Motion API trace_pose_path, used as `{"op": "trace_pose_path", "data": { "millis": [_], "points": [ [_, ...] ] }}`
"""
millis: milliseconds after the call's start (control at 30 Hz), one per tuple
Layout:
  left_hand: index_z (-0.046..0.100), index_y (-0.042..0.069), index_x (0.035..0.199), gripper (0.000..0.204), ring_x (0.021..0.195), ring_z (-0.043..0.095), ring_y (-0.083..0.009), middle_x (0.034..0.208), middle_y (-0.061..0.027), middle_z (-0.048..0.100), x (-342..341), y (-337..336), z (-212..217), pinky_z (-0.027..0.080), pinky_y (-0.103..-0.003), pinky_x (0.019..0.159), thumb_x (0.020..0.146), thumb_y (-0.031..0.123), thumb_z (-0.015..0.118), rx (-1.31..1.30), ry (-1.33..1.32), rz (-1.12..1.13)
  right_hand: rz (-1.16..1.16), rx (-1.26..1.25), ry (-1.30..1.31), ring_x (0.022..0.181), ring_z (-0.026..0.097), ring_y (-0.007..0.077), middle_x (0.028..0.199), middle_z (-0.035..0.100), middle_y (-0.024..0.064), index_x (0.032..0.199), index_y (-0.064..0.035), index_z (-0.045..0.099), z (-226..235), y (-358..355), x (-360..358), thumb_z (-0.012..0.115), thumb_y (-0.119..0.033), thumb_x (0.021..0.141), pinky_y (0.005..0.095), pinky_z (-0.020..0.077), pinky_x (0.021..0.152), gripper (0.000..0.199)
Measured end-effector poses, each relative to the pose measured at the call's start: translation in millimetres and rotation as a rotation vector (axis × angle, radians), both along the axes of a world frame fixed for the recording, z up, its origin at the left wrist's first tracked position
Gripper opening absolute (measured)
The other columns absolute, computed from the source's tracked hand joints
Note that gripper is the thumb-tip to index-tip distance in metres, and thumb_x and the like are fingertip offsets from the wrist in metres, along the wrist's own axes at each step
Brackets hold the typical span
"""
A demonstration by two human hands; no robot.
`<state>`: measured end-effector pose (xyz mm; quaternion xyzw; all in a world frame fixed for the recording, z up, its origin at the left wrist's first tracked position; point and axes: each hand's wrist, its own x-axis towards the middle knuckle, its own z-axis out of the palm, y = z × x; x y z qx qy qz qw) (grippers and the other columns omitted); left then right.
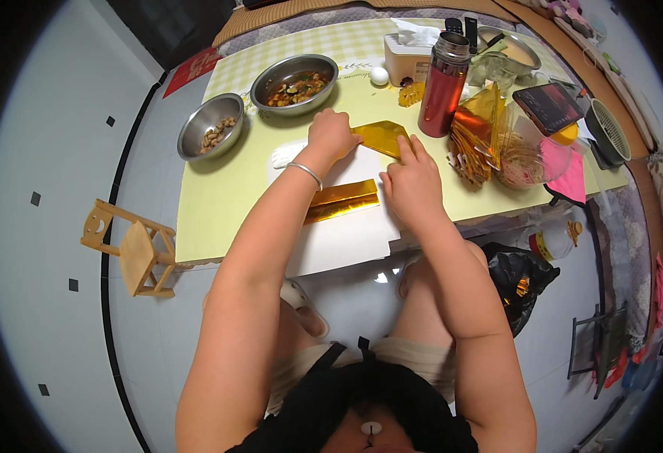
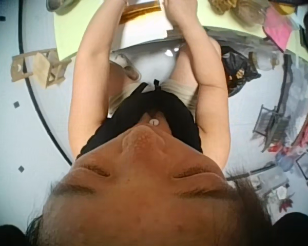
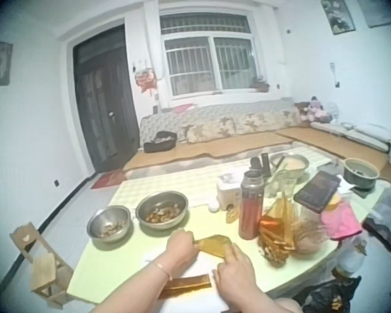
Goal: The person sits on the floor and folds multiple sheets of gold-colored paper into triangular shapes. They repeatedly pick up a sheet, fold it in half, and then fold the corners to form a triangle, placing the finished items on a pile to the right.
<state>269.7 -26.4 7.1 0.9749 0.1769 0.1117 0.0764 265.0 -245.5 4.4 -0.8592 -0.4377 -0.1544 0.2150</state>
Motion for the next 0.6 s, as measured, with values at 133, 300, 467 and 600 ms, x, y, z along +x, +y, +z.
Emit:
{"op": "trace_pose_path", "data": {
  "millis": [133, 300, 467, 600],
  "points": [
    [0.076, 0.002, 0.097, 0.038, 0.099, 0.065, -0.0368, 0.100, -0.0209, 0.069, 2.9, -1.6, 1.8, 0.052, -0.044, 0.087, 0.079, 0.035, 0.084, -0.041, 0.022, -0.006, -0.093, -0.220, -0.041, 0.144, 0.036, 0.0470, 0.152, 0.046, 0.0244, 0.121, 0.0116, 0.065, -25.9, 0.1, 12.3, 0.055, -0.011, 0.091, 0.0622, 0.0238, 0.118, 0.039],
    [0.076, 0.002, 0.097, 0.038, 0.088, 0.069, -0.0322, 0.092, -0.0178, 0.072, 2.1, 15.9, -0.7, 0.054, -0.041, 0.082, 0.088, 0.039, 0.075, -0.424, -0.106, 0.035, -0.098, -0.250, -0.023, 0.145, 0.035, 0.0453, 0.152, 0.046, 0.0238, 0.131, 0.0134, 0.058, -23.4, 9.8, 12.8, 0.050, -0.008, 0.092, 0.0594, 0.0225, 0.121, 0.045],
    [0.068, -0.002, 0.098, 0.042, 0.070, 0.067, -0.0201, 0.084, -0.0132, 0.072, -4.6, 43.2, 9.8, 0.053, -0.037, 0.064, 0.102, 0.038, 0.057, -1.082, -0.377, 0.292, -0.088, -0.097, -0.051, 0.145, 0.035, 0.0421, 0.154, 0.042, 0.0221, 0.139, 0.0129, 0.050, -22.0, 6.8, 12.3, 0.048, -0.004, 0.092, 0.0532, 0.0217, 0.123, 0.050],
    [0.060, 0.000, 0.109, 0.025, 0.074, 0.071, -0.0212, 0.092, -0.0164, 0.073, -23.9, 44.9, 34.1, 0.052, -0.032, 0.054, 0.106, 0.023, 0.050, -1.426, -0.261, 0.314, -0.084, -0.065, -0.095, 0.145, 0.035, 0.0420, 0.155, 0.042, 0.0203, 0.141, 0.0115, 0.050, -13.2, 1.8, 7.7, 0.047, -0.003, 0.092, 0.0535, 0.0204, 0.123, 0.051]
  ]
}}
